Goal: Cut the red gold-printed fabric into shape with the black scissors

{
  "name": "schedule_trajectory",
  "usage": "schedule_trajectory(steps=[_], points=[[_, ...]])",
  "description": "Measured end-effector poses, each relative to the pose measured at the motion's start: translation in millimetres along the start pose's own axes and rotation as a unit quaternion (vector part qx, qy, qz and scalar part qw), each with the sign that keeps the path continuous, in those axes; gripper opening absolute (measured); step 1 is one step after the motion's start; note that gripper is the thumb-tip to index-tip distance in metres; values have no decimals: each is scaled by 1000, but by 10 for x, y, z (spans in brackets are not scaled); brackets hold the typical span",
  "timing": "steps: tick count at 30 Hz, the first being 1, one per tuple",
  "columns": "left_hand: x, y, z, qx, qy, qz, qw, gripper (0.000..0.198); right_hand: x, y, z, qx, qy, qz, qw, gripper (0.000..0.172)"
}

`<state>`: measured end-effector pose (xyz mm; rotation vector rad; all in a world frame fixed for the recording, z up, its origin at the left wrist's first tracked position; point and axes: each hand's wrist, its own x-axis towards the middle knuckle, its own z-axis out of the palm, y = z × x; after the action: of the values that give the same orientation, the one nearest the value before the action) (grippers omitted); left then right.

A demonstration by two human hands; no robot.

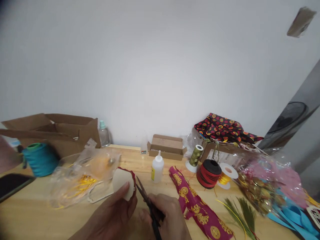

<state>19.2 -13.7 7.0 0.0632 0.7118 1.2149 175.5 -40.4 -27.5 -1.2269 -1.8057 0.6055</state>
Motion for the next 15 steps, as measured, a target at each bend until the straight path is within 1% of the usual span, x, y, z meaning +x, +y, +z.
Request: schedule_trajectory(steps=[3,6,8,11,15], points=[[-28,-23,32,-7,23,3,1000,28,-1,22,5,-24,1,15,1000,24],[-43,-21,46,-14,13,8,1000,26,18,-42,45,-8,-27,35,999,26],[-47,-14,47,-12,4,9,1000,23,29,-121,74,8,-19,61,998,32],[-43,-10,46,-17,11,5,1000,21,38,-218,93,38,-3,92,995,39],[-25,-16,41,-36,14,-14,999,19,58,-246,75,56,-36,80,995,43]])
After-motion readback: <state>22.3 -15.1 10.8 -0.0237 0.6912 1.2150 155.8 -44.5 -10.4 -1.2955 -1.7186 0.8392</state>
